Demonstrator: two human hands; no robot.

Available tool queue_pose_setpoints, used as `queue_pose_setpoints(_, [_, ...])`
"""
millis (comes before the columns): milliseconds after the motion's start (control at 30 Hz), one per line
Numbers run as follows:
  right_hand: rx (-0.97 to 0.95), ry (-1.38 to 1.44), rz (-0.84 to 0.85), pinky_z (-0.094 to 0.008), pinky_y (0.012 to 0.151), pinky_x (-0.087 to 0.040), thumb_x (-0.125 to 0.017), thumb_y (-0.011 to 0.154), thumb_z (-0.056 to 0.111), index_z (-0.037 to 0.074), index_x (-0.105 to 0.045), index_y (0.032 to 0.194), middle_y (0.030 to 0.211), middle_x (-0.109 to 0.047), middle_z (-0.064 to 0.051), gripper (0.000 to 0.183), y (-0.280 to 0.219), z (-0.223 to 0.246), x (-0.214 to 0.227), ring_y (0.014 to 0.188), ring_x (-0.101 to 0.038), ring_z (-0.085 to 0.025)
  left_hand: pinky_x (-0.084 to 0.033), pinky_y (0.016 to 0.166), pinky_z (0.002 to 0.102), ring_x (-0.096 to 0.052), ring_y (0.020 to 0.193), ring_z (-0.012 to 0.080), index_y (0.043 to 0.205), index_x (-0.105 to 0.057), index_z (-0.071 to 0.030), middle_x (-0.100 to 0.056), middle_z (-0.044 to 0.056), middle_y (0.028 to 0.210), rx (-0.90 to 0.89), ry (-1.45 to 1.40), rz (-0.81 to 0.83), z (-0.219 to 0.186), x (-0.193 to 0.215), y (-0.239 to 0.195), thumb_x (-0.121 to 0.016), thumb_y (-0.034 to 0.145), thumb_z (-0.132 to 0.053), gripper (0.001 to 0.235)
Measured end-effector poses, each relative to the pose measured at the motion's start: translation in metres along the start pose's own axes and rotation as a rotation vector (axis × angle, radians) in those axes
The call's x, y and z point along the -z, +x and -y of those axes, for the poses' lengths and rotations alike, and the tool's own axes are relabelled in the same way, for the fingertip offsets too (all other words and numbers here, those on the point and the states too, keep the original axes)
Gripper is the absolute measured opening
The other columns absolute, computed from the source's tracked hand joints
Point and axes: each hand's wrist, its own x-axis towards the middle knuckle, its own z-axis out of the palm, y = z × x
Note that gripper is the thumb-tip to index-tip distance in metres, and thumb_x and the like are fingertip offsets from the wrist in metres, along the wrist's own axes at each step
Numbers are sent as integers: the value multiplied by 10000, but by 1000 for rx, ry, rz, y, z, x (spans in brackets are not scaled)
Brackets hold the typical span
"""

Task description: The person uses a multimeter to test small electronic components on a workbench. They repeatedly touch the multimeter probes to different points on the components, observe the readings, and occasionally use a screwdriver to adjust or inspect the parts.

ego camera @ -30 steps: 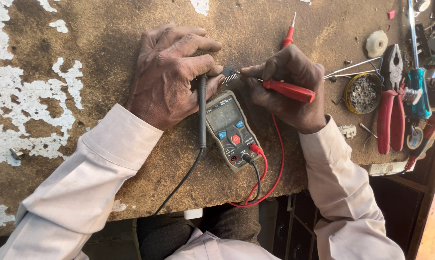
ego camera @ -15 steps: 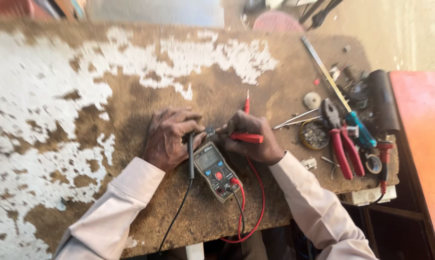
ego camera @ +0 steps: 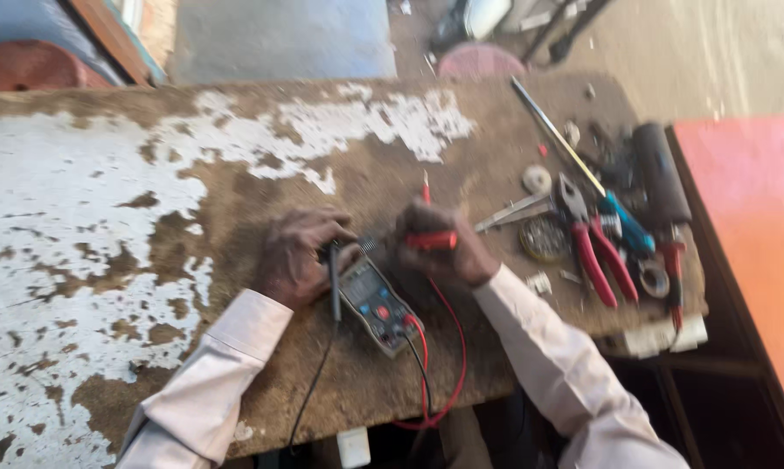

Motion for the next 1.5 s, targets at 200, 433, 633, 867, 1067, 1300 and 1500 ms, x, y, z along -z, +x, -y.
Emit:
queue_pose_setpoints(200, [128,-675,-386,-379,803,-573,-702,1098,248,99,-658,1151,1002,-707,-56,165,-40,-7,30,928,-742,-226,-517,1083,453,-692,1160,309,1041,-781,-96,-745,145,1182,-20,-109,28,3,-8,-7,-825,980,-315,231])
queue_pose_setpoints(433, [255,-980,-596,-371,801,-537,-602,1201,347,132,-689,1082,1009,-701,-40,260,-64,24,41,964,-641,-224,-585,847,398,-711,1056,266,1071,-727,-52,-706,184,1241,108,-181,27,8,1,-9,-832,994,-239,228])
queue_pose_setpoints(633, [-306,-1160,-800,-332,581,-457,-850,1024,173,38,-759,1082,767,-685,-85,172,-157,86,85,663,-608,-117,-626,982,382,-700,1209,265,1156,-722,-46,-699,160,1298,-124,-13,-58,20,5,-15,-808,1059,-29,131])
queue_pose_setpoints(867, [-337,-1032,-520,-292,810,-615,-963,830,313,21,-686,1296,1123,-717,-158,616,-182,49,47,959,-712,-195,-592,1074,370,-655,1302,292,1250,-695,-107,-643,138,1421,-67,121,-32,37,12,-30,-641,1088,131,293])
queue_pose_setpoints(1067, [-221,-1018,-596,-334,936,-601,-921,838,205,84,-696,1352,1153,-693,-107,573,-154,47,23,1042,-711,-213,-452,1230,397,-597,1375,248,1204,-710,-198,-632,45,1401,-209,635,-148,46,18,-33,-675,1012,105,360])
queue_pose_setpoints(1300, [10,-924,-246,-361,881,-586,-942,859,263,57,-658,1298,1084,-709,-72,562,-58,39,-1,1001,-727,-207,-608,1100,444,-716,1211,301,1330,-656,-145,-704,104,1345,-211,-73,-186,12,9,-18,-702,1059,13,317])
queue_pose_setpoints(1500, [-49,-844,-80,-385,781,-566,-948,844,341,34,-666,1045,945,-737,-85,463,20,10,-24,883,-729,-212,-595,953,447,-716,1098,332,1346,-627,-68,-719,152,1222,-187,-250,-95,2,-10,-9,-870,856,-221,567])
